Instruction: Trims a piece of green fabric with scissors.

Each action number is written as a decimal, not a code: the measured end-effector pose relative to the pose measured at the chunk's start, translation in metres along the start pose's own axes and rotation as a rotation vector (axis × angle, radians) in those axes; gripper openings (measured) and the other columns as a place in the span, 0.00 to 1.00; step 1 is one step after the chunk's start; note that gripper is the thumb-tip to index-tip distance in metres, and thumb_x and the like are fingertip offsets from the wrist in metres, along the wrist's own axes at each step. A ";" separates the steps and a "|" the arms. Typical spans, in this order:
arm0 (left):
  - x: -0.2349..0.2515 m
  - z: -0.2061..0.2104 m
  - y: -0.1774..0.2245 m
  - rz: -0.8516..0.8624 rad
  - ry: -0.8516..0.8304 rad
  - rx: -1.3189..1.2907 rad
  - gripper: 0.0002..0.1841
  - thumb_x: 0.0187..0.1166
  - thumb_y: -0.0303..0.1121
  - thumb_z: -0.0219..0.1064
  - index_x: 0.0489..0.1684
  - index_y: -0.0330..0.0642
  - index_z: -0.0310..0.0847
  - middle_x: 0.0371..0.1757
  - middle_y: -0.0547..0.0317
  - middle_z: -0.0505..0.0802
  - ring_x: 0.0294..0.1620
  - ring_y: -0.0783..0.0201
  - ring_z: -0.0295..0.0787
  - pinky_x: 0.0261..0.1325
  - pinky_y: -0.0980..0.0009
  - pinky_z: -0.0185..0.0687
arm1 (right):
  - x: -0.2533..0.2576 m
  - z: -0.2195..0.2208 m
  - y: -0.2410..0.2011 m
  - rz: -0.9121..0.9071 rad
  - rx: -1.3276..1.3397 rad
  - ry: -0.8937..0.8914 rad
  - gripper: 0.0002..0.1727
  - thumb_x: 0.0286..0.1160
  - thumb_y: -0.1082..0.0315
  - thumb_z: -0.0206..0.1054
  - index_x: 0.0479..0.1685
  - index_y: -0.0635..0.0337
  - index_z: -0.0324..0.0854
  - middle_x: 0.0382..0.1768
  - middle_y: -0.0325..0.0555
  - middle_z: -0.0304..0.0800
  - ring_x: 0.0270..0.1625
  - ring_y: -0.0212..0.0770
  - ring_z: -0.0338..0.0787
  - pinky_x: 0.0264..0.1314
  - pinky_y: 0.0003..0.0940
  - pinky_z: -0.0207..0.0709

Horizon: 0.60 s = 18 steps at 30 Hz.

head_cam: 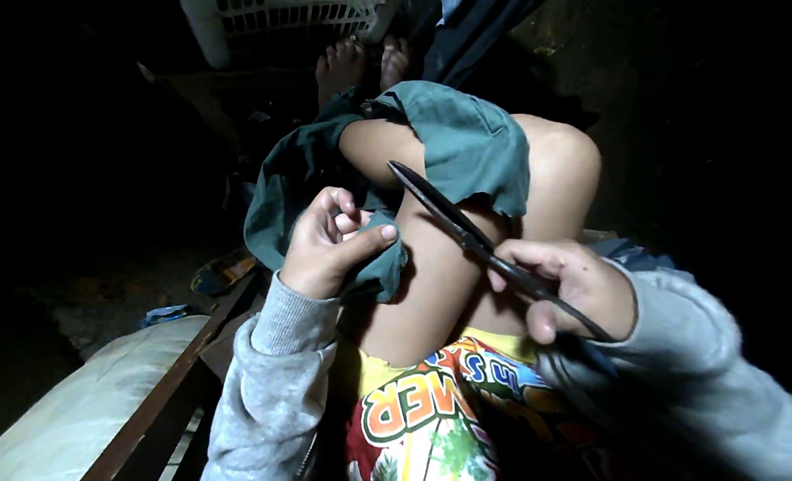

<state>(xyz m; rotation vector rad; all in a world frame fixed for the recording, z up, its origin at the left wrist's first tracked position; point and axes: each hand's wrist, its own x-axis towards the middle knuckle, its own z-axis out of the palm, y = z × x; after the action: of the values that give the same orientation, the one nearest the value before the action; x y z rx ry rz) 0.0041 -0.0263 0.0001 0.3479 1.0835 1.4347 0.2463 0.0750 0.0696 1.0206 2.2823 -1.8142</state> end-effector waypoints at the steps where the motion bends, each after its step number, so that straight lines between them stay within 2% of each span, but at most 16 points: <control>1: 0.001 -0.008 -0.005 0.048 -0.018 0.008 0.19 0.64 0.15 0.68 0.39 0.53 0.68 0.27 0.75 0.92 0.29 0.81 0.90 0.35 0.83 0.86 | -0.005 0.000 0.003 -0.008 0.038 0.011 0.33 0.61 0.29 0.72 0.39 0.53 0.81 0.20 0.15 0.71 0.21 0.05 0.66 0.22 0.05 0.60; 5: -0.007 -0.025 -0.005 0.111 -0.025 0.025 0.16 0.68 0.19 0.67 0.36 0.56 0.70 0.31 0.74 0.94 0.32 0.83 0.90 0.35 0.86 0.84 | -0.019 0.005 0.017 -0.075 0.100 0.105 0.24 0.68 0.35 0.71 0.41 0.47 0.80 0.19 0.14 0.71 0.21 0.05 0.66 0.21 0.03 0.59; 9: -0.040 -0.052 -0.005 0.106 -0.029 0.105 0.13 0.63 0.31 0.77 0.32 0.62 0.77 0.34 0.74 0.94 0.32 0.84 0.88 0.35 0.87 0.82 | -0.016 0.012 0.028 -0.128 0.201 0.159 0.18 0.71 0.41 0.73 0.41 0.43 0.81 0.19 0.11 0.72 0.20 0.05 0.66 0.20 0.03 0.60; 12: -0.086 -0.071 -0.008 0.109 0.045 0.188 0.11 0.66 0.40 0.80 0.33 0.65 0.80 0.38 0.76 0.95 0.39 0.84 0.90 0.42 0.87 0.83 | -0.007 0.017 0.031 -0.175 0.278 0.157 0.17 0.70 0.43 0.75 0.41 0.43 0.81 0.19 0.11 0.71 0.19 0.05 0.66 0.20 0.04 0.60; 15: -0.145 -0.081 -0.021 0.014 0.182 0.318 0.09 0.68 0.34 0.75 0.34 0.62 0.80 0.38 0.80 0.94 0.40 0.84 0.90 0.44 0.85 0.84 | 0.004 0.020 0.032 -0.180 0.350 0.133 0.17 0.67 0.43 0.76 0.40 0.42 0.81 0.18 0.10 0.71 0.18 0.06 0.66 0.19 0.05 0.60; 17: -0.182 -0.075 -0.027 -0.194 0.292 0.432 0.10 0.69 0.25 0.70 0.34 0.55 0.78 0.34 0.79 0.93 0.39 0.83 0.90 0.46 0.82 0.85 | 0.010 0.020 0.032 -0.155 0.418 0.095 0.16 0.65 0.44 0.78 0.39 0.41 0.81 0.18 0.10 0.72 0.17 0.07 0.67 0.18 0.06 0.61; 18: -0.193 -0.066 -0.024 -0.361 0.357 0.504 0.10 0.70 0.18 0.66 0.34 0.47 0.76 0.33 0.73 0.92 0.38 0.81 0.89 0.46 0.80 0.85 | 0.012 0.018 0.032 -0.143 0.455 0.069 0.16 0.64 0.45 0.78 0.39 0.40 0.81 0.18 0.09 0.73 0.17 0.07 0.67 0.18 0.06 0.62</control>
<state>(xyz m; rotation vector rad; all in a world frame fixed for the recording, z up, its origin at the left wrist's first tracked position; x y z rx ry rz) 0.0094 -0.2305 0.0216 0.2349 1.7097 0.9065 0.2475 0.0675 0.0318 0.9996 2.0690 -2.4693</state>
